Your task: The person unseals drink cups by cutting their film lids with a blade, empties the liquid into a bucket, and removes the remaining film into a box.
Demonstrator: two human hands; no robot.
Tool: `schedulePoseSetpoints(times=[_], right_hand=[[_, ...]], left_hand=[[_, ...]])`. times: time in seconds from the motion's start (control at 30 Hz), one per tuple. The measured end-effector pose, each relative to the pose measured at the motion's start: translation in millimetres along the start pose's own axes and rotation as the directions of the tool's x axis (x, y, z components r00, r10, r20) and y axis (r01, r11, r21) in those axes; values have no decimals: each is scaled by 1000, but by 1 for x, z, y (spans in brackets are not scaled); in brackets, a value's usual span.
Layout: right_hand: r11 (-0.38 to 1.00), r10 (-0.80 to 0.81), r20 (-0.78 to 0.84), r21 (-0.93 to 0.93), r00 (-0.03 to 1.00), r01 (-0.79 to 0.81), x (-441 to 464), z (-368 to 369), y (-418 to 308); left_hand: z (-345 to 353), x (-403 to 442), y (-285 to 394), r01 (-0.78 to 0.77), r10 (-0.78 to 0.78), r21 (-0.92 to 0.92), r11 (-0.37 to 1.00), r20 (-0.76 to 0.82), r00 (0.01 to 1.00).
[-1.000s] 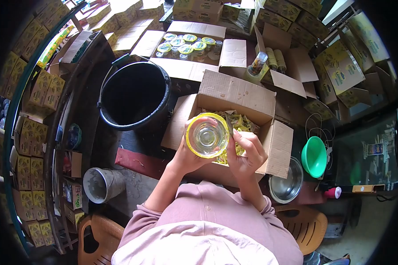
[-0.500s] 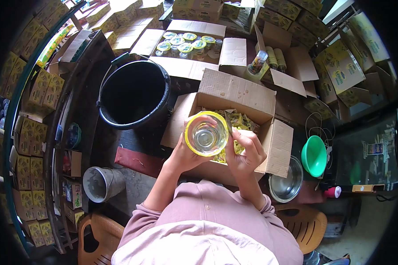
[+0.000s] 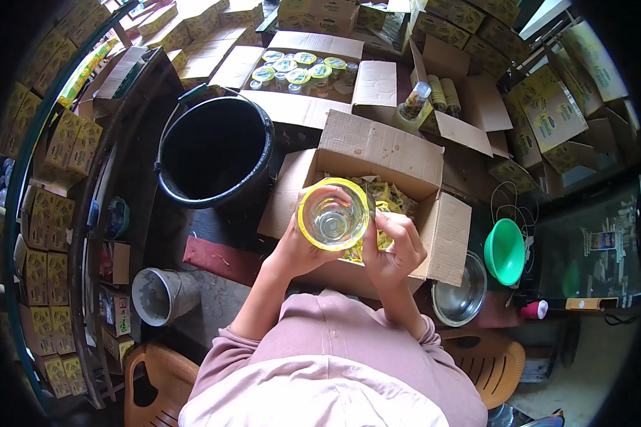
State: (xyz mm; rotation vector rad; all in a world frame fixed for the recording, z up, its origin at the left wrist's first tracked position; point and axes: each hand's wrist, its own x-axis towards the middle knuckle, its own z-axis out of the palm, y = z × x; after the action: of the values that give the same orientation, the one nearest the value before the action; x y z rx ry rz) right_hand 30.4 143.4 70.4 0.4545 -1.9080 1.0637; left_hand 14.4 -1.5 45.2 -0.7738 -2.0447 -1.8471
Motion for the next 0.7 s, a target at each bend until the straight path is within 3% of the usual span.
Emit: schedulePoseSetpoints(times=[0.43,0.7], right_hand=[[1000,13,41,-6,999,-13,2,-2,2],[999,50,7,-3,999,-50,-3,-3,5]], left_hand=[[-8,1,9,10,-22,102,995,112,993],[-2,-3,2,92,-86,-56,994,98,991]])
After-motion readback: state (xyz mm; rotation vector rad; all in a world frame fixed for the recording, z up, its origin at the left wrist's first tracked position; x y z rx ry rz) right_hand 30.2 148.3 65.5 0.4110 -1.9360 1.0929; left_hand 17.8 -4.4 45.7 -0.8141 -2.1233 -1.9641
